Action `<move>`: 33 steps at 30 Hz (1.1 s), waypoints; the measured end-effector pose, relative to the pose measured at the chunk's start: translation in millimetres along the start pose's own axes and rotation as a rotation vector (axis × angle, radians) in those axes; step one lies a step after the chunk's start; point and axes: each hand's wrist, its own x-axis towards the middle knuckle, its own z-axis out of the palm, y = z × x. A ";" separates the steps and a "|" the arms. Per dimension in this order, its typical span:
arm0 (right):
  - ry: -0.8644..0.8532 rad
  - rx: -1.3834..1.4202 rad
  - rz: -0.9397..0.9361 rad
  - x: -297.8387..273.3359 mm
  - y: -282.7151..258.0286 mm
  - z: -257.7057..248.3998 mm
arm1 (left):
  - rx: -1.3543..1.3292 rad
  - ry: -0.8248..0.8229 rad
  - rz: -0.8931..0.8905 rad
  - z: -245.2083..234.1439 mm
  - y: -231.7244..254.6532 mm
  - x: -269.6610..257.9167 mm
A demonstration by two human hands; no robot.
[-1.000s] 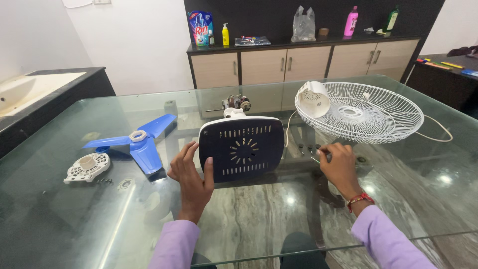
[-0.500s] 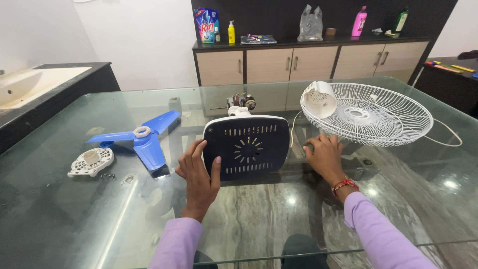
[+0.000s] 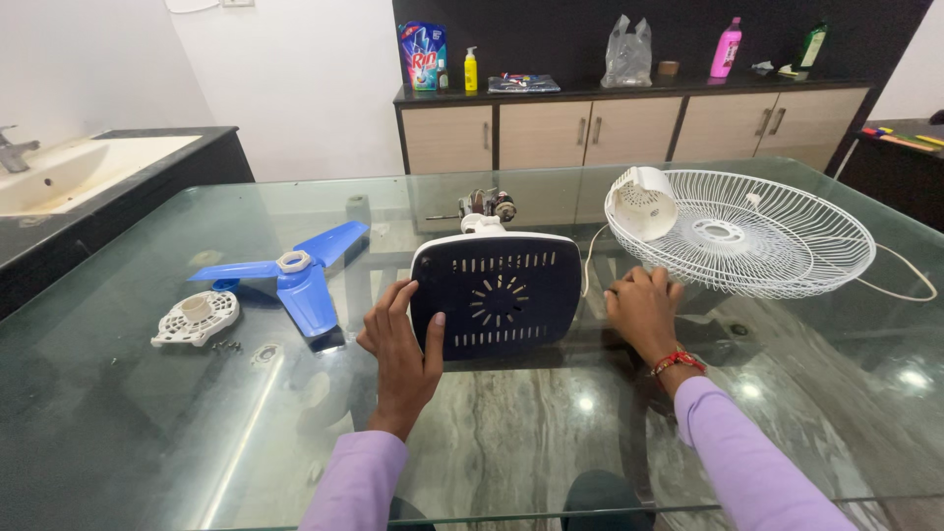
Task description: The person secures the rear housing of a disassembled electric fan by inserting and tightening screws with a screwdriver. The fan blades, front grille, and motor assembly remain on the table during this step.
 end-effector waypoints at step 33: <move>0.347 0.831 -0.254 -28.4 -57.0 -108.6 | 0.150 -0.084 0.496 40.0 101.3 92.3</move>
